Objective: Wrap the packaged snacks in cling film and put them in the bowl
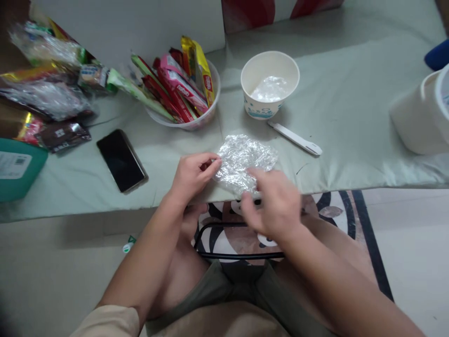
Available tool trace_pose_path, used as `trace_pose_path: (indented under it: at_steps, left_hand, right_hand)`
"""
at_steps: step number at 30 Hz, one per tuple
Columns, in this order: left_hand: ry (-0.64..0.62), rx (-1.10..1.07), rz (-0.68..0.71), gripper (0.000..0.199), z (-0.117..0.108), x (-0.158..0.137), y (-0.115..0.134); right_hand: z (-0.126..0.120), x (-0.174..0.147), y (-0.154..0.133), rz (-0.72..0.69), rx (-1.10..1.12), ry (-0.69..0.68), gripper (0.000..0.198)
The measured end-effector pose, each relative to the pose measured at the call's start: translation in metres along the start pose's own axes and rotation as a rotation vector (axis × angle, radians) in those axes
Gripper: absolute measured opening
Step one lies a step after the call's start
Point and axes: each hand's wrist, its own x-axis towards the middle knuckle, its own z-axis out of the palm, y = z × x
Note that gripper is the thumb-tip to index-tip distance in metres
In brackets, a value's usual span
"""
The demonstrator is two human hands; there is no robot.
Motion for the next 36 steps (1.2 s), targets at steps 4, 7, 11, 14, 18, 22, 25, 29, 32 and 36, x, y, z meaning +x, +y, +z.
trace_pose_path:
  at_steps: [4,7,11,14,18,22,25,29,32,36]
  left_hand:
    - [-0.002,0.057,0.052,0.025,0.003,0.001,-0.003]
    - [-0.003,0.125,0.058,0.024,0.005,0.001,-0.003]
    - [-0.03,0.188,0.029,0.023,0.006,0.001,-0.003]
    - [-0.021,0.2,-0.008,0.021,0.006,0.002,-0.002]
    - [0.026,0.219,-0.086,0.021,0.005,0.003,0.002]
    - [0.029,0.255,-0.091,0.028,0.005,0.003,0.005]
    - [0.029,0.269,0.01,0.026,0.007,0.0,0.004]
    - [0.057,0.334,0.117,0.042,0.006,-0.002,-0.003]
    - [0.153,0.383,0.005,0.035,0.003,-0.001,-0.011]
    - [0.285,0.353,-0.072,0.028,-0.004,0.002,-0.017]
  right_hand:
    - [0.024,0.001,-0.007,-0.131,0.033,-0.24,0.047]
    - [0.035,0.001,0.005,0.129,-0.104,-0.401,0.059]
    - [0.037,-0.008,0.021,0.237,-0.153,-0.431,0.065]
    - [0.038,-0.014,0.025,0.275,-0.158,-0.369,0.068]
    - [0.036,-0.014,0.018,0.321,-0.18,-0.288,0.075]
    - [0.028,-0.01,0.001,0.039,-0.13,-0.372,0.079]
    - [0.026,-0.009,-0.004,-0.104,-0.116,-0.493,0.064]
    - [0.025,-0.009,0.002,-0.117,-0.135,-0.595,0.056]
    - [0.024,-0.009,0.005,-0.148,-0.133,-0.602,0.055]
    - [0.021,-0.009,0.008,-0.181,-0.109,-0.58,0.048]
